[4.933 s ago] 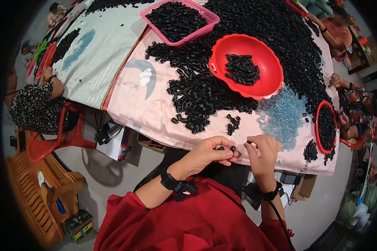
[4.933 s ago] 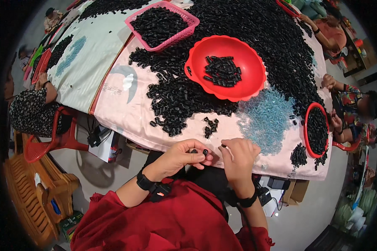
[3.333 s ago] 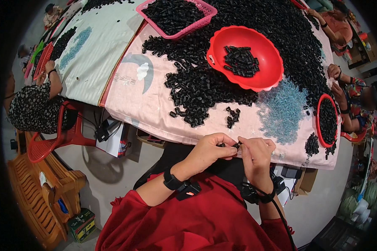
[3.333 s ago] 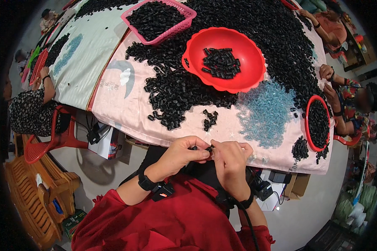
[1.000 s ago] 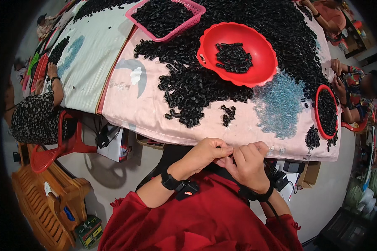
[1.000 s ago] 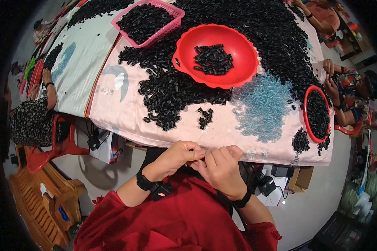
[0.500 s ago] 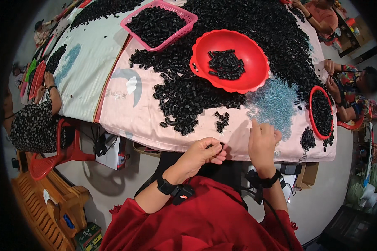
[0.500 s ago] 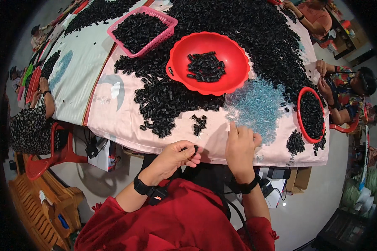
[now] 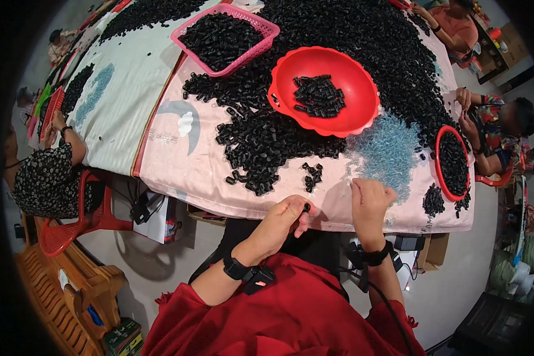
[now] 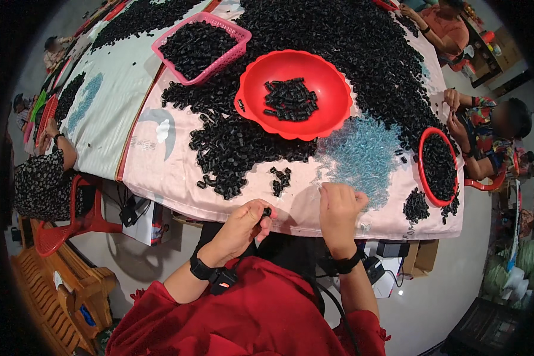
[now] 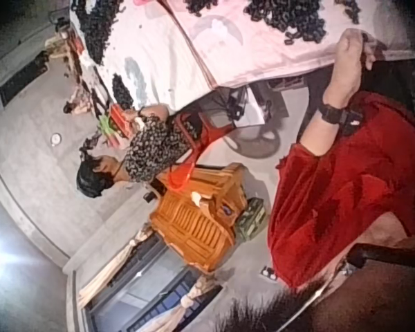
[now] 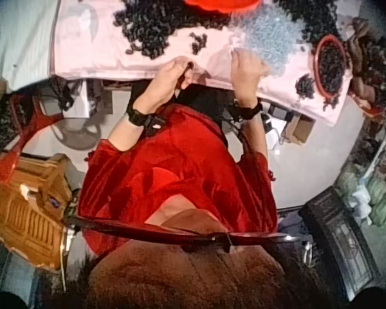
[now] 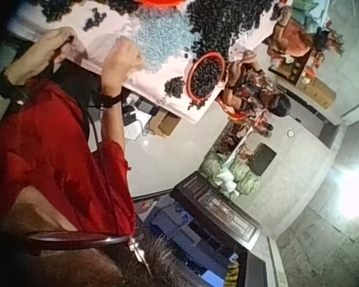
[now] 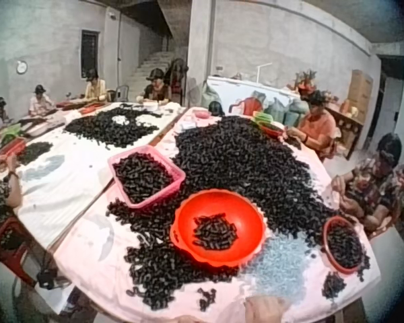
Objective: The person repeatedly picks up small black plastic pieces and blue pins from a table, inserts the pins into the pieces, and places the assembled units into a red bowl. The task continues with the same repetitive assembly motion throughout the clip.
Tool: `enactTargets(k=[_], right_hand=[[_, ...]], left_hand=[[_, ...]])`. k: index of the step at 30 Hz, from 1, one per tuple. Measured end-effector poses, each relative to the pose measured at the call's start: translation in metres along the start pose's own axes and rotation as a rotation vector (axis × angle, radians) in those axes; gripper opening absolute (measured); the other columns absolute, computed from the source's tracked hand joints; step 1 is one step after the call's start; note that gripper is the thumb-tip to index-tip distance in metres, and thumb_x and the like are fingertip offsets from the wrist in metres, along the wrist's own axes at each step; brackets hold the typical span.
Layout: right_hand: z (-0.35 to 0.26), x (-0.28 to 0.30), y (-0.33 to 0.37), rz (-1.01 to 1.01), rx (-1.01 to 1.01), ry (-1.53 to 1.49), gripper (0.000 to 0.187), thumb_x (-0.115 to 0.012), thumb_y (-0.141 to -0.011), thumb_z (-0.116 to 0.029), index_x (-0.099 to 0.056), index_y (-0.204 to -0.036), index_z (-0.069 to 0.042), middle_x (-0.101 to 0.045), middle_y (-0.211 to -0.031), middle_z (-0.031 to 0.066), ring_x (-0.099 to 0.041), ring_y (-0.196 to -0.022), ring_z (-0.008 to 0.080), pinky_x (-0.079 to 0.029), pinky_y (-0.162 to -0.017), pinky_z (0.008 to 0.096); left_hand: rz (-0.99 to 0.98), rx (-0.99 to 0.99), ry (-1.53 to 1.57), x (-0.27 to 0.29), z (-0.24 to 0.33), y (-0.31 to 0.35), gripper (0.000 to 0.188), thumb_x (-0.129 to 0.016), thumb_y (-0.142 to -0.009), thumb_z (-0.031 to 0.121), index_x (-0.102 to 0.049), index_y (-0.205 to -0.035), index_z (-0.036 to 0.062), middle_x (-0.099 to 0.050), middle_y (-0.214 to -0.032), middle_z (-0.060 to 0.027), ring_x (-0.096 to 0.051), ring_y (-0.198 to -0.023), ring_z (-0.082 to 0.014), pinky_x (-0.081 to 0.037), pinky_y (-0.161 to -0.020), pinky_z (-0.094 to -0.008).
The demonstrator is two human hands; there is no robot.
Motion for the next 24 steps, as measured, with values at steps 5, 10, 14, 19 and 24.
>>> enactTargets(k=[5,10,14,19,24], right_hand=[[-0.011,-0.007,-0.010,-0.009,0.050,0.142,0.015,-0.077,-0.090,-0.006,-0.069,-0.101,-0.013,-0.066,-0.096,0.0027,-0.062,-0.093,0.0234,-0.034,-0.092,0.0421],[-0.016,0.002,-0.012,0.038,0.037,0.106,0.014,-0.078,-0.089,-0.011,-0.068,-0.100,-0.013,-0.066,-0.096,0.0038,-0.061,-0.093,0.0241,-0.035,-0.092,0.0445],[-0.012,0.004,-0.005,0.026,0.018,0.072,0.015,-0.078,-0.089,-0.010,-0.068,-0.100,-0.012,-0.068,-0.092,0.0036,-0.063,-0.090,0.0241,-0.035,-0.092,0.0440],[-0.009,0.008,0.004,0.023,0.012,-0.031,0.017,-0.077,-0.088,-0.006,-0.066,-0.099,-0.010,-0.067,-0.092,0.0027,-0.062,-0.086,0.0228,-0.035,-0.094,0.0434],[-0.013,0.012,0.005,0.023,0.026,-0.054,0.019,-0.077,-0.087,-0.003,-0.065,-0.100,-0.008,-0.067,-0.093,0.0028,-0.062,-0.083,0.0216,-0.035,-0.094,0.0435]], left_hand=[[-0.062,0.093,0.177,-0.007,0.002,0.003,0.052,-0.046,-0.115,0.048,-0.064,-0.119,-0.0004,-0.059,-0.087,0.0010,-0.059,-0.078,-0.0096,-0.052,-0.067,-0.0256],[-0.048,0.066,0.214,-0.002,0.000,0.000,0.051,-0.045,-0.116,0.046,-0.064,-0.121,-0.0011,-0.060,-0.086,-0.0001,-0.060,-0.078,-0.0101,-0.053,-0.067,-0.0265],[-0.099,0.031,0.270,0.006,-0.010,-0.006,0.050,-0.048,-0.115,0.044,-0.062,-0.128,-0.0017,-0.063,-0.089,-0.0020,-0.062,-0.079,-0.0121,-0.052,-0.064,-0.0259],[-0.134,0.104,0.224,0.000,0.009,-0.011,0.040,-0.054,-0.114,0.034,-0.061,-0.134,0.0003,-0.070,-0.104,-0.0063,-0.074,-0.093,-0.0168,-0.062,-0.072,-0.0273],[-0.029,0.031,0.130,0.003,0.058,-0.036,0.029,-0.060,-0.110,0.017,-0.063,-0.136,0.0036,-0.071,-0.118,-0.0086,-0.074,-0.096,-0.0166,-0.063,-0.078,-0.0299]])
Point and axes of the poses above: each hand's wrist, its own y-axis away from the middle knuckle, its own x-axis out of the back of the hand, z = x × y, the point moved 8 cm from there along -y, towards the middle knuckle
